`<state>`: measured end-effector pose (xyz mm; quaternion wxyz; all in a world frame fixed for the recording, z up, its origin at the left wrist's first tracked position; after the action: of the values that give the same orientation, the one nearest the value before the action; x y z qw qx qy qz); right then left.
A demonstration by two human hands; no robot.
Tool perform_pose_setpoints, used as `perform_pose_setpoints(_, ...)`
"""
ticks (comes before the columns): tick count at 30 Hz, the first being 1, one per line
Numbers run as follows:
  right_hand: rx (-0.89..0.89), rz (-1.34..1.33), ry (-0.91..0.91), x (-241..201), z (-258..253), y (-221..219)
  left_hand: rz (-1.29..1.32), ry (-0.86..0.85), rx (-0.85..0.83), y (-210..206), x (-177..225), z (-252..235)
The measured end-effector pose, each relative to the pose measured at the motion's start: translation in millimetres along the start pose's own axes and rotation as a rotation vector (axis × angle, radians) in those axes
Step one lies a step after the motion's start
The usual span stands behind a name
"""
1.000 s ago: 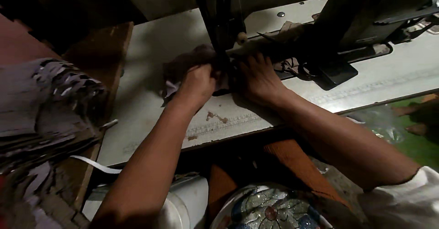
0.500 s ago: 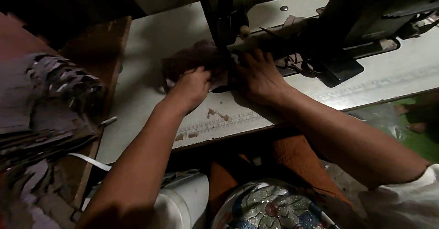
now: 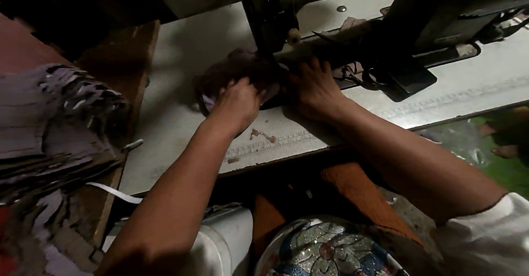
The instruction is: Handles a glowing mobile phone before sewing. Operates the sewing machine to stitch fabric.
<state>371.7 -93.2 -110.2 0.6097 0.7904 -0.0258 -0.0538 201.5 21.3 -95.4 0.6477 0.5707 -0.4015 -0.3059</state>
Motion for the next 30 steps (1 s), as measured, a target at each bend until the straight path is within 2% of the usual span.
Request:
perform_pose_setpoints(4, 0.077, -0.050, 0.012, -4.2, 1.8, 5.1, 0.017, 0.100, -0.156, 28.6, 6.0, -5.4)
perform_pose_setpoints(6, 0.092, -0.089, 0.134, -6.9, 3.6, 7.6, 0.063, 0.042, -0.177, 48.7, -2.5, -8.4)
perform_pose_setpoints(7, 0.061, -0.112, 0.198, -7.6, 4.7, 7.7, 0.097, -0.014, -0.133, 52.0, -11.6, -10.2)
perform_pose_setpoints(9, 0.008, -0.120, 0.276, -7.5, 5.2, 5.5, 0.166, -0.089, -0.086, 48.7, -27.9, -11.1)
perform_pose_setpoints(14, -0.015, -0.068, 0.248, -7.0, 2.2, 2.8, 0.106, -0.152, -0.056, 14.2, -40.4, 4.5)
perform_pose_setpoints(17, -0.014, -0.054, 0.215, -7.9, 2.5, 4.4, 0.090, -0.170, -0.017, 3.7, -33.1, 11.7)
perform_pose_setpoints(22, 0.000, -0.023, 0.148, -6.3, 1.0, 4.0, -0.002, -0.026, 0.034, -3.4, -3.8, 20.0)
perform_pose_setpoints(30, 0.023, -0.053, 0.048, -2.8, 1.3, 4.9, -0.182, 0.072, -0.001, -2.8, 41.0, 35.6)
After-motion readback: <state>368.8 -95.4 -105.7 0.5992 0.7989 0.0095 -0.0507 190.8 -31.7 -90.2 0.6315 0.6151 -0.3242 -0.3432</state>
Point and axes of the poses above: each hand's wrist, its own z-axis away from the middle knuckle, its own y-axis out of the back of the hand, x = y × z, the point moved 1 cm from there along -z, towards the middle knuckle, and after that the axes turned 5 degrees about -x, right-handed, at the moved point
